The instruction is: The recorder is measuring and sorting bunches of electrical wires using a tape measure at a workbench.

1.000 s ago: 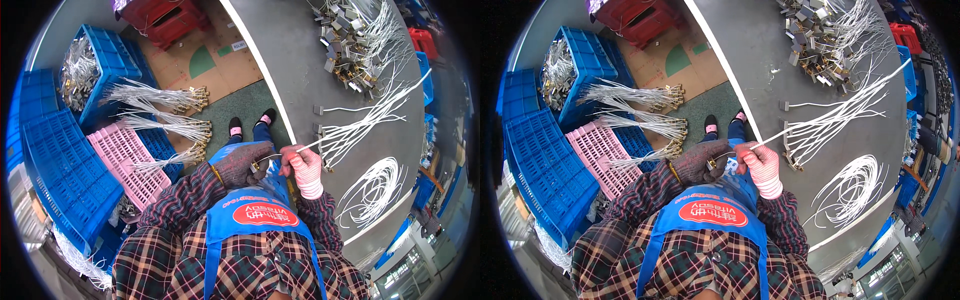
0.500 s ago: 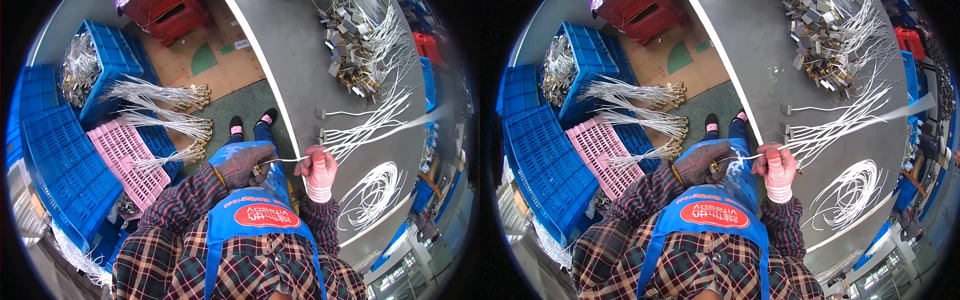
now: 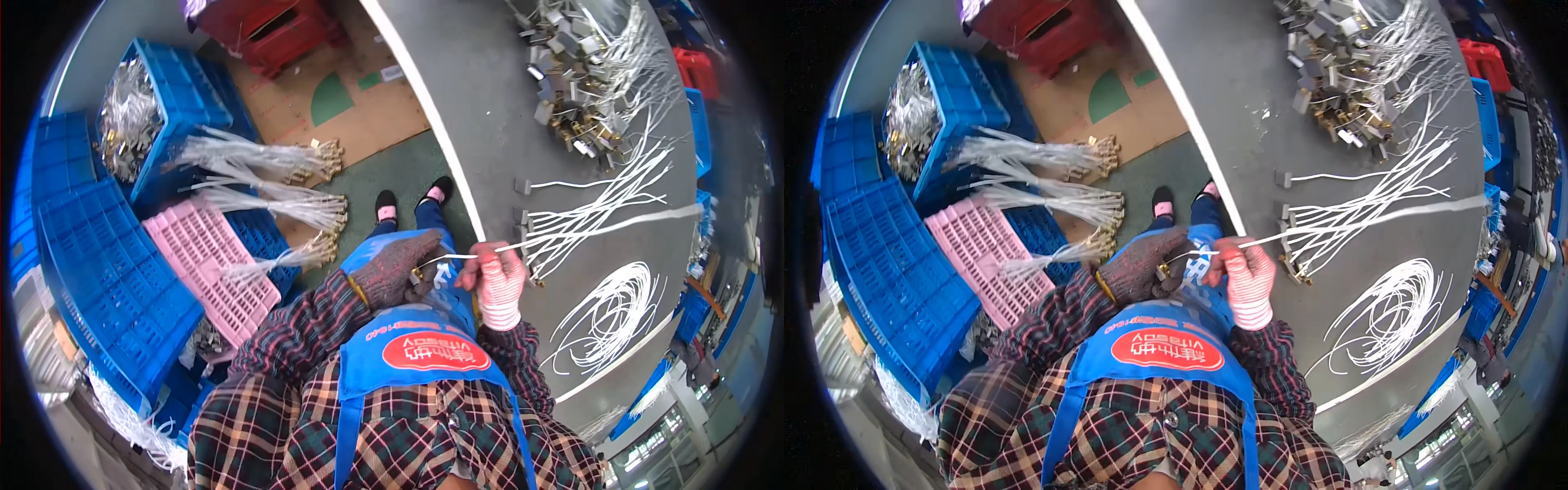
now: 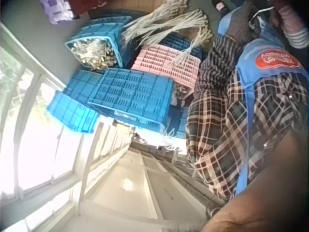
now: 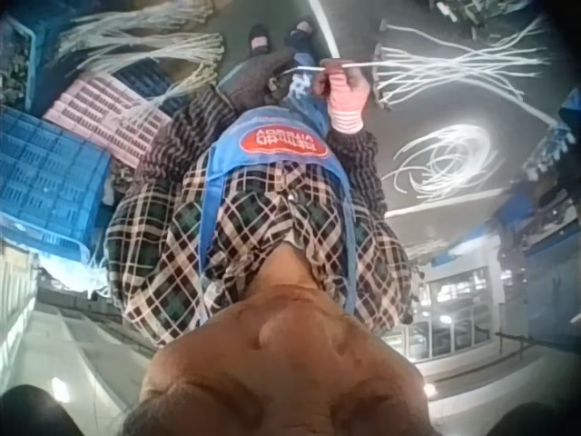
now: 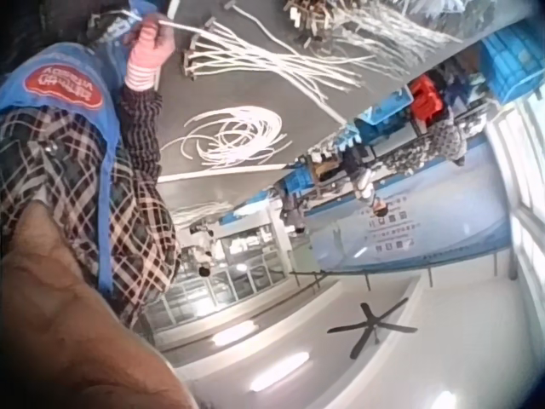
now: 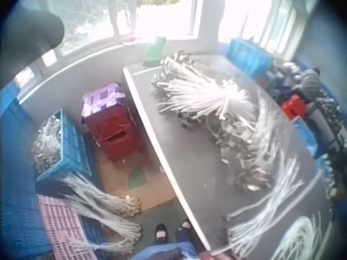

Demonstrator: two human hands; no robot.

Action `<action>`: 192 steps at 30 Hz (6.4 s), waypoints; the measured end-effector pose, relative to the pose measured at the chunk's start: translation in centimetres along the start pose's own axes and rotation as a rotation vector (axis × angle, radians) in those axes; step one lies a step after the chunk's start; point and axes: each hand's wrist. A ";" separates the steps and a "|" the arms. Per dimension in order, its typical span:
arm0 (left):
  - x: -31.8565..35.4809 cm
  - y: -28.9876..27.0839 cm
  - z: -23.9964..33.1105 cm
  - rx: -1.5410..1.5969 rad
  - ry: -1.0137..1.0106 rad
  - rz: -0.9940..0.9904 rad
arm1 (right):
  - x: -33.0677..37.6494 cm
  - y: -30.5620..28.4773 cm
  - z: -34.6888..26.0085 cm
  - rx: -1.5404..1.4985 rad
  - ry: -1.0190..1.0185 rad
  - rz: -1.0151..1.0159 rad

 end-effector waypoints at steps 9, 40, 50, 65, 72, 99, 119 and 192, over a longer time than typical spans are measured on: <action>-0.6 -1.2 -1.8 0.000 0.009 0.085 | 0.4 1.4 3.3 -0.099 0.149 -0.003; -0.3 -1.5 0.6 -0.689 0.377 0.139 | -1.0 -1.3 -0.4 0.008 -0.012 0.029; -0.2 -0.7 1.7 -0.675 0.268 0.071 | 0.0 0.0 1.4 -0.030 0.057 -0.008; 0.5 -17.6 -5.0 -1.216 0.303 0.192 | -5.7 -15.0 -2.7 -0.376 -0.164 0.522; 2.6 -18.0 -5.2 -0.526 0.044 0.253 | -6.1 -22.1 -5.3 -0.332 -0.285 0.742; -9.3 0.6 7.6 -0.492 0.078 0.104 | 10.5 -38.0 -1.6 0.366 0.401 1.103; -0.2 -9.2 2.3 -0.456 -0.040 0.255 | -8.8 -30.3 -8.1 -0.436 -0.322 0.467; 15.2 -21.1 22.2 0.418 0.626 0.792 | -66.5 43.2 -7.4 1.347 -0.723 -0.329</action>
Point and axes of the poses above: each hand's wrist, its own x-axis away from the middle knuckle, its own y-axis out of the palm, z = x × y, and after that the axes turned 9 degrees about -y, right-handed
